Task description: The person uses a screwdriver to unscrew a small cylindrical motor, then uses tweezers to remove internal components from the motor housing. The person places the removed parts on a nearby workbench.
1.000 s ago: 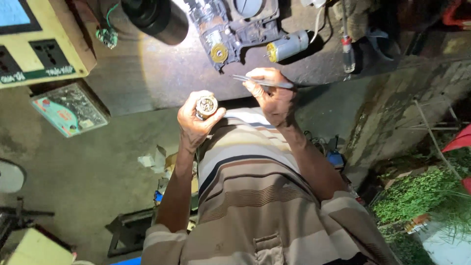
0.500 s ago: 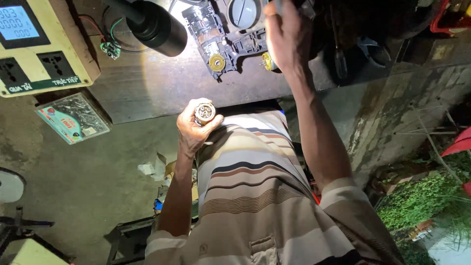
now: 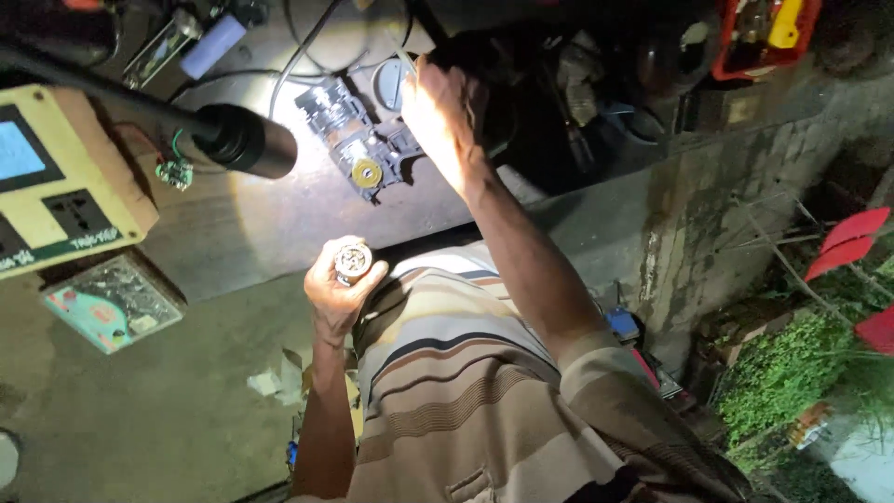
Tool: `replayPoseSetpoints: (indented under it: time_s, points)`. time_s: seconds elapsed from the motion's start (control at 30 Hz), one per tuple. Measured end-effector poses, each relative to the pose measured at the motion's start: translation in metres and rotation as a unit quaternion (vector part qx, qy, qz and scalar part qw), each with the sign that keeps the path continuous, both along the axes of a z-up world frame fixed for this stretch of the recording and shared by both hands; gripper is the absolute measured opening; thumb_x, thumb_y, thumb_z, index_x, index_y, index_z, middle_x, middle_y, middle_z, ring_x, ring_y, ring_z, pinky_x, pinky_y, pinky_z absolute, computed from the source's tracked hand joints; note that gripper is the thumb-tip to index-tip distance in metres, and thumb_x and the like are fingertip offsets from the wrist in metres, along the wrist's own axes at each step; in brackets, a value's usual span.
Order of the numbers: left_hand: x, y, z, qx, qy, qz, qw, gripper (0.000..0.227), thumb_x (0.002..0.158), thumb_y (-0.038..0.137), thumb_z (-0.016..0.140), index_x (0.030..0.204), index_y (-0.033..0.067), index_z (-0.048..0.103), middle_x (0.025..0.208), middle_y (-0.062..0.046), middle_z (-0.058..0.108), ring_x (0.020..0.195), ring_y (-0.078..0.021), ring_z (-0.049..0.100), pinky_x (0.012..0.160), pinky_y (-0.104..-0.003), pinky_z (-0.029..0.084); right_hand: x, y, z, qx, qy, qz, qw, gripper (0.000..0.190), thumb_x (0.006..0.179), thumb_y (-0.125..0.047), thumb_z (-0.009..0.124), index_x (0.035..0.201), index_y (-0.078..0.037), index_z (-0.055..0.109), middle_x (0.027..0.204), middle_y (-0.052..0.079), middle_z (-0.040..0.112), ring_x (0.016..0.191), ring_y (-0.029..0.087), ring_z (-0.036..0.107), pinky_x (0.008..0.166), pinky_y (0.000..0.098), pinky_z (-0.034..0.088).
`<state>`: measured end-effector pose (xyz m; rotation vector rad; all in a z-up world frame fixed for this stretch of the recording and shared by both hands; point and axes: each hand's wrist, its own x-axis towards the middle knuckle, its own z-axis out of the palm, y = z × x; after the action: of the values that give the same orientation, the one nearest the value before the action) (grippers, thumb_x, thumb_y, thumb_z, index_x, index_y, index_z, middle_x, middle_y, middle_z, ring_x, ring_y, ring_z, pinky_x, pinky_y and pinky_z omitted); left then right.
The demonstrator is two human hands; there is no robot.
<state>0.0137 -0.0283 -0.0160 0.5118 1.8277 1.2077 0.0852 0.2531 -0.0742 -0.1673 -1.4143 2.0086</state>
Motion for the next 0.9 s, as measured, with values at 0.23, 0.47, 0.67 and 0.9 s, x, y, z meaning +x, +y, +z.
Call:
replayPoseSetpoints:
  time_s: [0.23, 0.47, 0.67, 0.9]
  points:
    - [0.0, -0.001, -0.001, 0.025, -0.01, 0.018, 0.999, 0.034, 0.08, 0.02, 0.089, 0.104, 0.0058, 0.069, 0.095, -0.002, 0.07, 0.085, -0.0133, 0.062, 0.078, -0.027, 0.052, -0.007, -0.016, 0.072, 0.482, -0.523, -0.243, 0.66, 0.02, 0.098, -0.019, 0.067, 0.082, -0.013, 0.058, 0.068, 0.0, 0.059, 0.06, 0.016, 0.057, 0.054, 0.0307, 0.042]
    - [0.008, -0.022, -0.01, 0.049, -0.044, 0.086, 0.994, 0.043, 0.072, 0.018, 0.095, 0.108, 0.0068, 0.074, 0.095, -0.012, 0.076, 0.093, -0.0266, 0.074, 0.087, -0.039, 0.056, -0.01, -0.104, 0.055, 0.471, -0.465, -0.151, 0.734, 0.021, 0.094, -0.03, 0.066, 0.081, -0.017, 0.055, 0.05, 0.003, 0.056, 0.052, 0.029, 0.071, 0.055, 0.0389, 0.052]
    - [0.015, -0.045, -0.012, 0.072, 0.021, 0.149, 0.986, 0.041, 0.075, 0.017, 0.095, 0.109, 0.0086, 0.073, 0.099, -0.01, 0.077, 0.094, -0.0256, 0.076, 0.089, -0.036, 0.057, -0.031, -0.112, 0.055, 0.482, -0.435, -0.105, 0.753, 0.031, 0.094, -0.032, 0.068, 0.076, -0.014, 0.05, 0.045, 0.005, 0.054, 0.046, 0.031, 0.068, 0.05, 0.0369, 0.048]
    - [0.01, -0.047, -0.013, 0.068, 0.047, 0.146, 0.986, 0.037, 0.077, 0.016, 0.093, 0.107, 0.0071, 0.073, 0.096, -0.008, 0.077, 0.09, -0.0226, 0.075, 0.086, -0.033, 0.057, -0.035, -0.114, 0.059, 0.722, -0.281, -0.143, 0.616, 0.027, 0.097, -0.012, 0.057, 0.071, -0.016, 0.054, 0.058, 0.004, 0.048, 0.038, 0.021, 0.049, 0.043, 0.0316, 0.045]
